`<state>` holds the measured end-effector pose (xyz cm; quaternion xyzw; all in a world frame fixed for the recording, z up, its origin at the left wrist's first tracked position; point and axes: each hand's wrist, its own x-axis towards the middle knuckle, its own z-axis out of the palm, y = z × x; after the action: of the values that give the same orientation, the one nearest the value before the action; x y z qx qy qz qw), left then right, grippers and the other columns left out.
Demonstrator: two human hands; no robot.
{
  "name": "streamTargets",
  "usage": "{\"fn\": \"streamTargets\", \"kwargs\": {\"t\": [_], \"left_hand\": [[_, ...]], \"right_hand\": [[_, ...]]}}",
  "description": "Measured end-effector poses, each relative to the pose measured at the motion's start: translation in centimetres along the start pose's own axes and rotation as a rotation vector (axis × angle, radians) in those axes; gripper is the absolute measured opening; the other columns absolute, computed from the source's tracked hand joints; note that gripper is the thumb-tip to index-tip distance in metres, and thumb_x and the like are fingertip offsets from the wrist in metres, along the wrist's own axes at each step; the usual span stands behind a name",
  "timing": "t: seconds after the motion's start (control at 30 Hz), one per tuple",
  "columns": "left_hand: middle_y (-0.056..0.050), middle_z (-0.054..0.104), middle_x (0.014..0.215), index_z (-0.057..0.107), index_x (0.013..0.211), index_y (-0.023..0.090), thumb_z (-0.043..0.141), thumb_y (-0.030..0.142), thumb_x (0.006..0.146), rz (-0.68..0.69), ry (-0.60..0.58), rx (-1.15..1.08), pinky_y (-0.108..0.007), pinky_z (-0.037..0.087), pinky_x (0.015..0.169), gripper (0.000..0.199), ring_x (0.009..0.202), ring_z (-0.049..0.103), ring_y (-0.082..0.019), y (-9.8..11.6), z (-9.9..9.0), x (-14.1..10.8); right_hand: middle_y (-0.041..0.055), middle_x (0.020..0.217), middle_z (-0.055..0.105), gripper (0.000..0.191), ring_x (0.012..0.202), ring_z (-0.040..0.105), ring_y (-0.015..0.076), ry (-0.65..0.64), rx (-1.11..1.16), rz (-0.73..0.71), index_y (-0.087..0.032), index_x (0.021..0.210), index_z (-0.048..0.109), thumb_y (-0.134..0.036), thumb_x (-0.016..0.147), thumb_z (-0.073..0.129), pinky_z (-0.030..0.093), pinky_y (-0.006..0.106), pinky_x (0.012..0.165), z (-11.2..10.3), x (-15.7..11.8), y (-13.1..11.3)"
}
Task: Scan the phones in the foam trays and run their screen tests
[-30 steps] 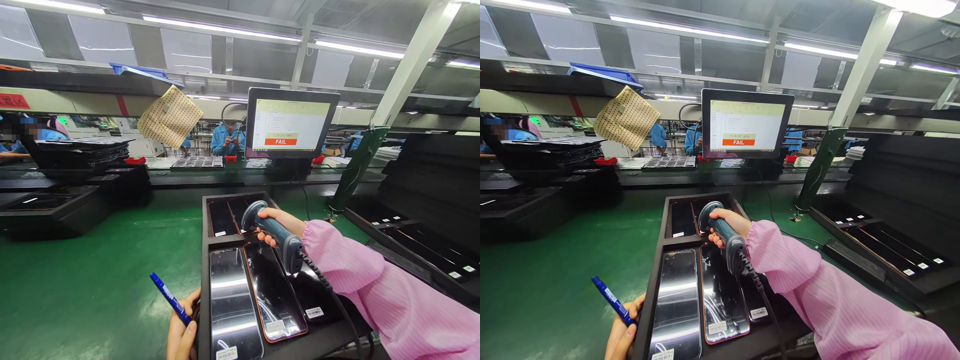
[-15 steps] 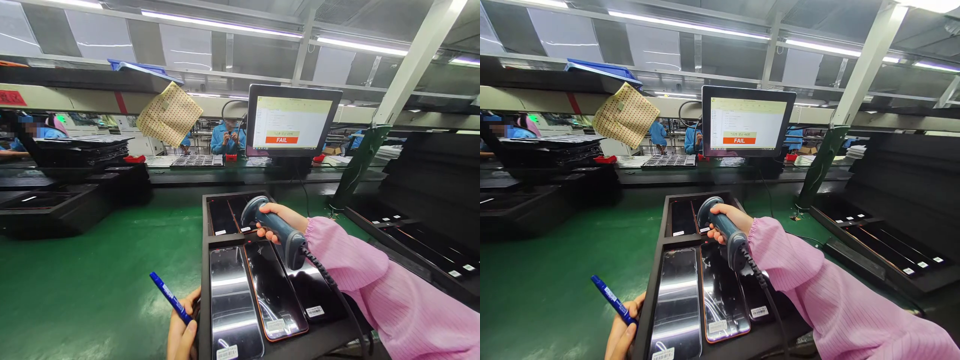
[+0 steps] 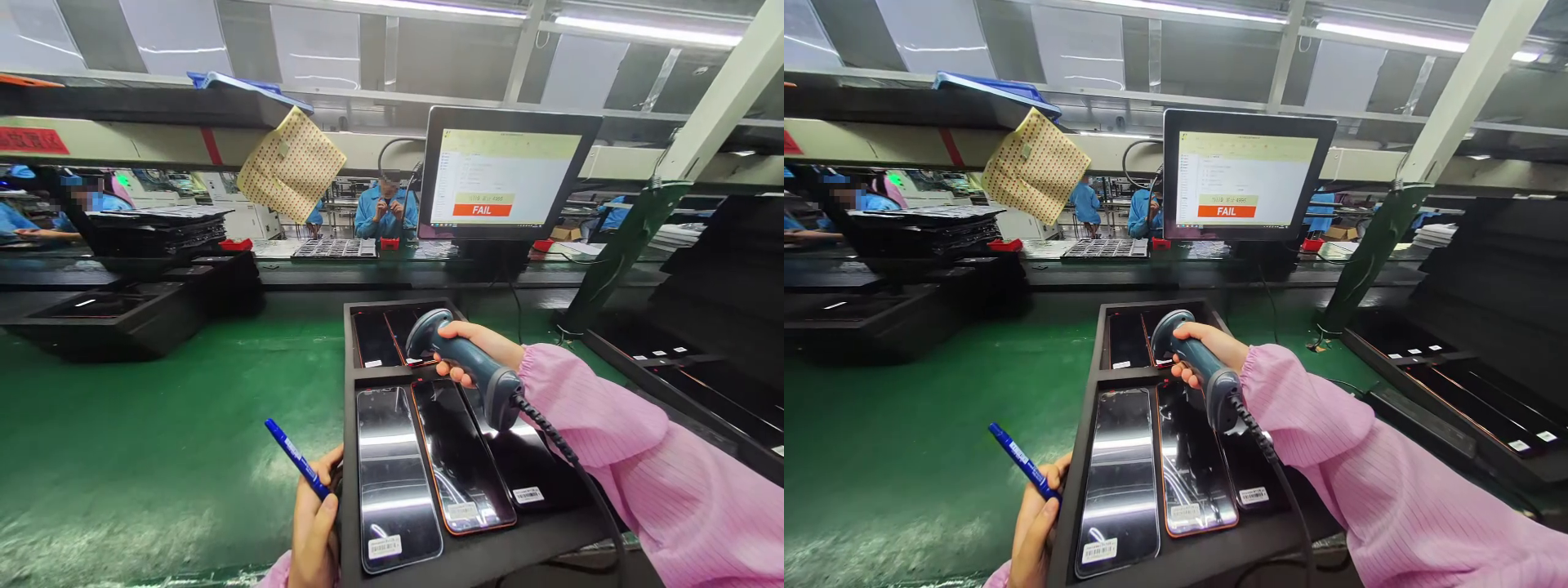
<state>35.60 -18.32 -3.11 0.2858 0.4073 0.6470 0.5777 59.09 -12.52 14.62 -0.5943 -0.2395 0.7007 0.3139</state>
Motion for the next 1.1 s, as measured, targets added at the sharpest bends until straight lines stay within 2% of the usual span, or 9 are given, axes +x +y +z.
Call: {"fn": "streamTargets", "kwargs": {"t": [0.13, 0.3, 0.5, 0.73, 1.0, 1.1], "left_hand": [[-0.008, 0.065, 0.099, 0.051, 0.073, 0.020, 0.074, 0.046, 0.048, -0.002, -0.006, 0.013, -0.035, 0.048, 0.080, 0.043, 0.101, 0.056, -0.031, 0.1, 0.0, 0.0], [-0.005, 0.066, 0.095, 0.050, 0.073, 0.021, 0.075, 0.043, 0.050, -0.041, -0.023, -0.036, -0.032, 0.050, 0.067, 0.041, 0.091, 0.060, -0.028, 0.9, 0.5, -0.4], [-0.004, 0.066, 0.091, 0.049, 0.071, 0.021, 0.077, 0.042, 0.047, -0.062, -0.026, -0.052, -0.035, 0.051, 0.072, 0.042, 0.090, 0.061, -0.029, 1.4, 0.9, -0.5], [-0.003, 0.065, 0.097, 0.047, 0.072, 0.022, 0.077, 0.042, 0.048, -0.071, -0.034, -0.070, -0.035, 0.051, 0.073, 0.043, 0.092, 0.061, -0.028, 1.4, 1.1, -0.8], [-0.004, 0.065, 0.094, 0.048, 0.072, 0.021, 0.077, 0.042, 0.048, -0.055, -0.034, -0.059, -0.032, 0.051, 0.068, 0.042, 0.092, 0.061, -0.029, 1.4, 1.0, -0.7], [-0.005, 0.065, 0.092, 0.049, 0.071, 0.021, 0.077, 0.041, 0.049, -0.040, -0.035, -0.045, -0.029, 0.049, 0.063, 0.041, 0.088, 0.061, -0.026, 1.3, 0.8, -0.5]], "right_hand": [[0.0044, 0.053, 0.055, 0.032, 0.035, 0.048, 0.0091, -0.009, -0.007, -0.011, -0.014, 0.077, 0.045, -0.038, 0.090, 0.028, 0.043, 0.017, 0.029, -0.1, 0.1, -0.3], [0.0053, 0.053, 0.055, 0.032, 0.034, 0.049, 0.0098, -0.022, -0.008, -0.039, -0.013, 0.077, 0.045, -0.037, 0.090, 0.027, 0.043, 0.017, 0.030, -0.2, 0.5, -0.7], [0.0064, 0.056, 0.056, 0.029, 0.036, 0.049, 0.0099, -0.028, 0.039, -0.106, -0.013, 0.080, 0.044, -0.035, 0.090, 0.029, 0.043, 0.018, 0.030, -0.4, 0.3, -0.8], [0.0072, 0.058, 0.057, 0.032, 0.035, 0.049, 0.0094, -0.008, 0.039, -0.034, -0.013, 0.081, 0.044, -0.038, 0.090, 0.028, 0.043, 0.017, 0.030, -0.7, 0.1, -0.5], [0.0039, 0.054, 0.054, 0.031, 0.035, 0.048, 0.0089, -0.039, 0.004, -0.018, -0.014, 0.077, 0.043, -0.038, 0.090, 0.027, 0.044, 0.017, 0.031, -0.2, 0.8, -0.2], [0.0036, 0.054, 0.053, 0.030, 0.036, 0.048, 0.0085, -0.021, 0.026, -0.049, -0.014, 0.078, 0.043, -0.038, 0.090, 0.029, 0.043, 0.016, 0.031, 0.0, 0.8, -0.6]]}}
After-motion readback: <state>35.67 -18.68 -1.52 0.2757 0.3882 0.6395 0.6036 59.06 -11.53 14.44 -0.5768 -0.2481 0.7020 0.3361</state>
